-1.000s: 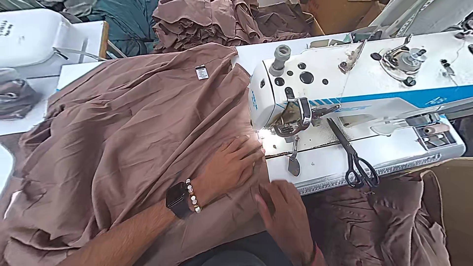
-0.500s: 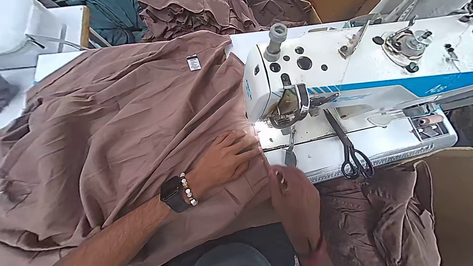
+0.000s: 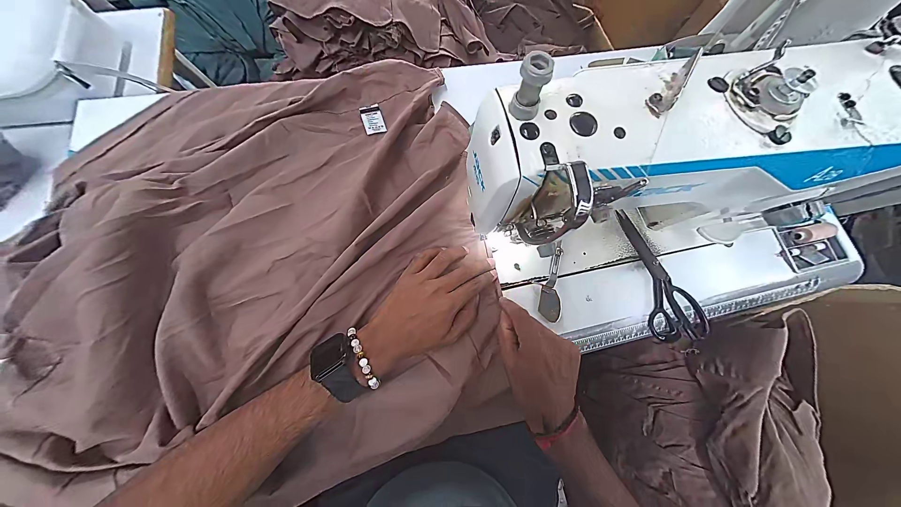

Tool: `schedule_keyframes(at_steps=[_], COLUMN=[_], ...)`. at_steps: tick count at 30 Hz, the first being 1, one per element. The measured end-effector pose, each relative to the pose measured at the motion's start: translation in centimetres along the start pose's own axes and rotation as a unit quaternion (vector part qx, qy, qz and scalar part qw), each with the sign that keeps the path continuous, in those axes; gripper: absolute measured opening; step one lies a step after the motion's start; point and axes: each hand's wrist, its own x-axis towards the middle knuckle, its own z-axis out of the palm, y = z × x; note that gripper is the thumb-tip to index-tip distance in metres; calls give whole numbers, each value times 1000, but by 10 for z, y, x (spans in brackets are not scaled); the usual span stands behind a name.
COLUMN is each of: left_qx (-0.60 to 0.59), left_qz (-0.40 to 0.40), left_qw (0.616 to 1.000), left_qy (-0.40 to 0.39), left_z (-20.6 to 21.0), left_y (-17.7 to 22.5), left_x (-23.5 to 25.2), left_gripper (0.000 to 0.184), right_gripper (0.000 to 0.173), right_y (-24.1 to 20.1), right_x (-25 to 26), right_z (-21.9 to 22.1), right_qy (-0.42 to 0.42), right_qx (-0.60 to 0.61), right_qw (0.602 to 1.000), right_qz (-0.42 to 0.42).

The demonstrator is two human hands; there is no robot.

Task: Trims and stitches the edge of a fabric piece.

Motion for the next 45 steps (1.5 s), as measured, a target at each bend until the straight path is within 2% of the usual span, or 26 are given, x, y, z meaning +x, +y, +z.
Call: schedule_keyframes(at_steps=[4, 8, 16, 20, 25, 27, 29, 31, 33, 34, 36, 40, 43, 45], left_qx=[-46, -39, -5, 12, 37, 76, 135, 178, 160, 121, 66, 59, 75, 118], left_qz=[26, 40, 37, 92, 176, 107, -46, -167, -221, -220, -166, -78, -71, -103], left_qw=[999, 998, 999, 996, 983, 991, 988, 967, 957, 963, 979, 987, 986, 980], left_qy=[-7, -1, 18, 16, 38, -2, -52, -67, -97, -103, -100, -130, -133, -119], left_z=[-2, -4, -4, -15, -21, -32, -36, -33, -31, -30, -31, -41, -42, -50], left_y=[-2, -4, -35, -64, -93, -63, -14, 24, 26, 12, -25, -74, -83, -66], left_x=[0, 1, 23, 38, 55, 46, 23, -12, -42, -52, -58, -45, -37, -33], left_gripper=[36, 35, 34, 30, 29, 23, 24, 45, 72, 81, 88, 89, 90, 85], right_gripper=[34, 38, 39, 39, 32, 32, 33, 30, 25, 25, 27, 33, 34, 35], right_y=[-1, 2, -2, -7, -15, -19, -18, -14, -9, -8, -6, -10, -20, -26], right_x=[-9, -10, 38, 57, 67, 65, 64, 59, 60, 62, 65, 52, 47, 55], right_z=[-5, -8, 2, 12, 27, 29, 29, 24, 16, 13, 8, 14, 22, 21], right_qy=[-29, -56, -86, -93, -46, -40, -28, -32, -64, -86, -105, -47, -30, -60], right_qx=[-41, -69, -98, -112, -121, -122, -91, -18, 39, 58, 77, 23, -66, -105], right_qw=[998, 995, 991, 989, 991, 992, 995, 997, 992, 988, 985, 997, 997, 992], right_qz=[-29, -39, -40, -32, -17, 0, 28, 61, 102, 115, 117, 48, 22, 27])
